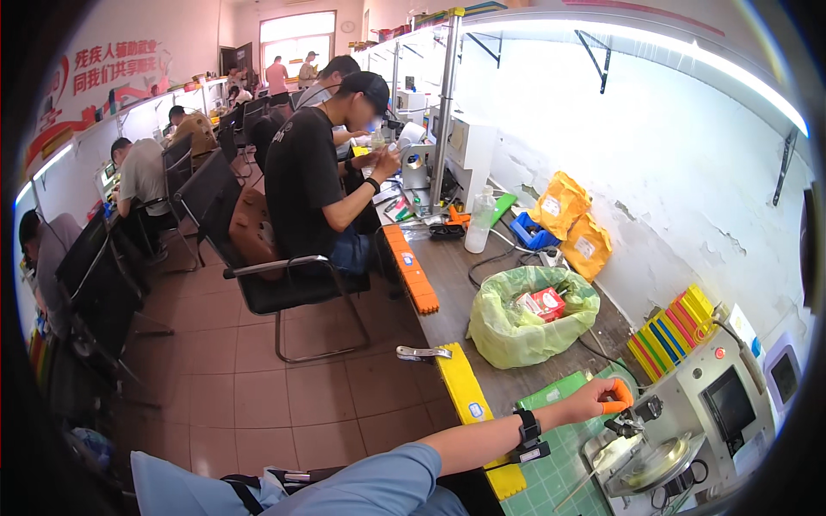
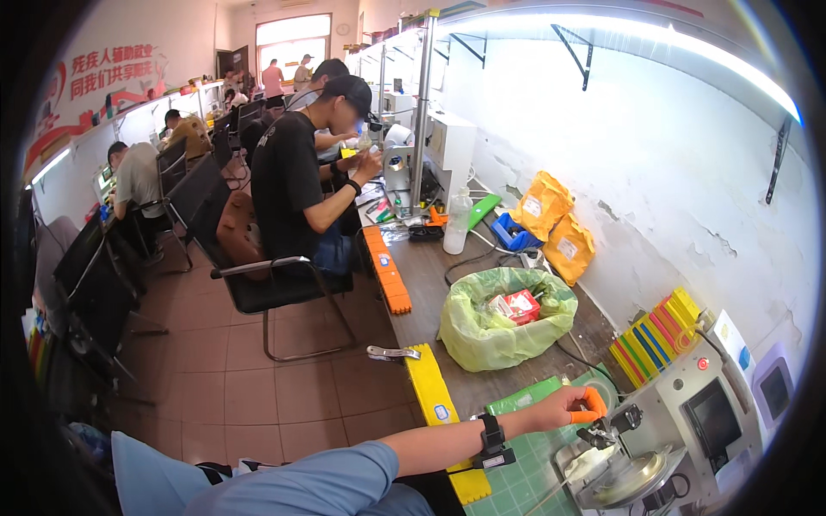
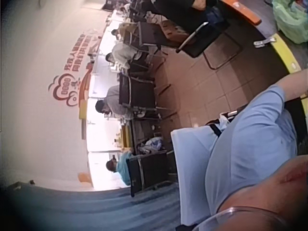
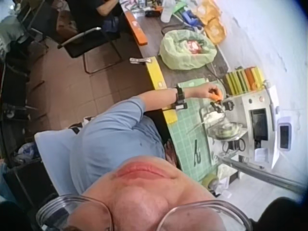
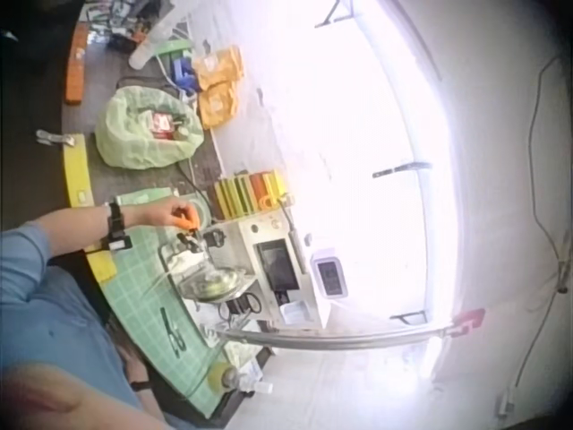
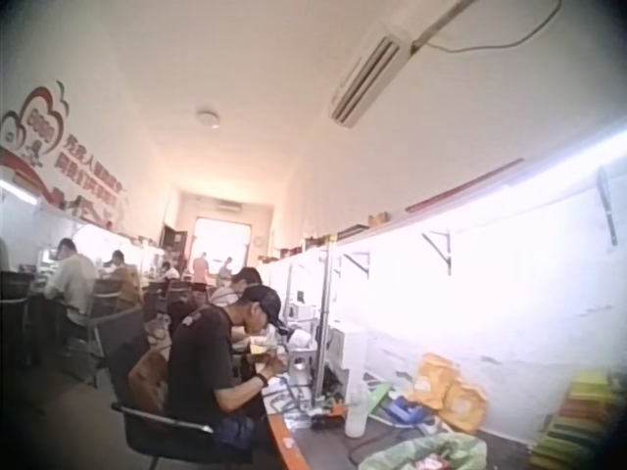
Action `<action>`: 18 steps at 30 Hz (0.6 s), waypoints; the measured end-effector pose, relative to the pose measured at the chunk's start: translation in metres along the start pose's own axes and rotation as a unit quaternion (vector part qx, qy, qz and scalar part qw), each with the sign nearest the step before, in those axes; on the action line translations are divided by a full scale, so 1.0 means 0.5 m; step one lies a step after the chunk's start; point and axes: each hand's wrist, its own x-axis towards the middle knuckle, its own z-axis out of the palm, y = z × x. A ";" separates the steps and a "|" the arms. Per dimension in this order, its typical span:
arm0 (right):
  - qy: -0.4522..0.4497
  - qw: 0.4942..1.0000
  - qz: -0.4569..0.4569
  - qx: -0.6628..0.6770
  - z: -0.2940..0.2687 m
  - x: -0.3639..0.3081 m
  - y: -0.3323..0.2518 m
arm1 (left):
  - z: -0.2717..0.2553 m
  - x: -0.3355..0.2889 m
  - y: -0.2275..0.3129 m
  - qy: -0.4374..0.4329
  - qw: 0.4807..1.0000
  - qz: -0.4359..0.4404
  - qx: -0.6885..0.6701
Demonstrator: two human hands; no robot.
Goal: Assembling small metal components and wires using an automated winding machine, adhesive, and tweezers at a factory workstation.
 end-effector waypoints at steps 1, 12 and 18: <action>0.007 0.960 0.138 0.241 -0.054 0.003 -0.005 | 0.012 0.004 -0.013 -0.009 1.000 0.002 -0.004; 0.104 0.880 0.235 0.400 -0.316 0.100 0.046 | 0.003 0.005 -0.030 -0.025 0.999 -0.017 0.025; -0.186 0.778 0.295 0.523 -0.444 0.096 0.104 | 0.026 0.003 -0.009 -0.018 1.000 -0.024 0.006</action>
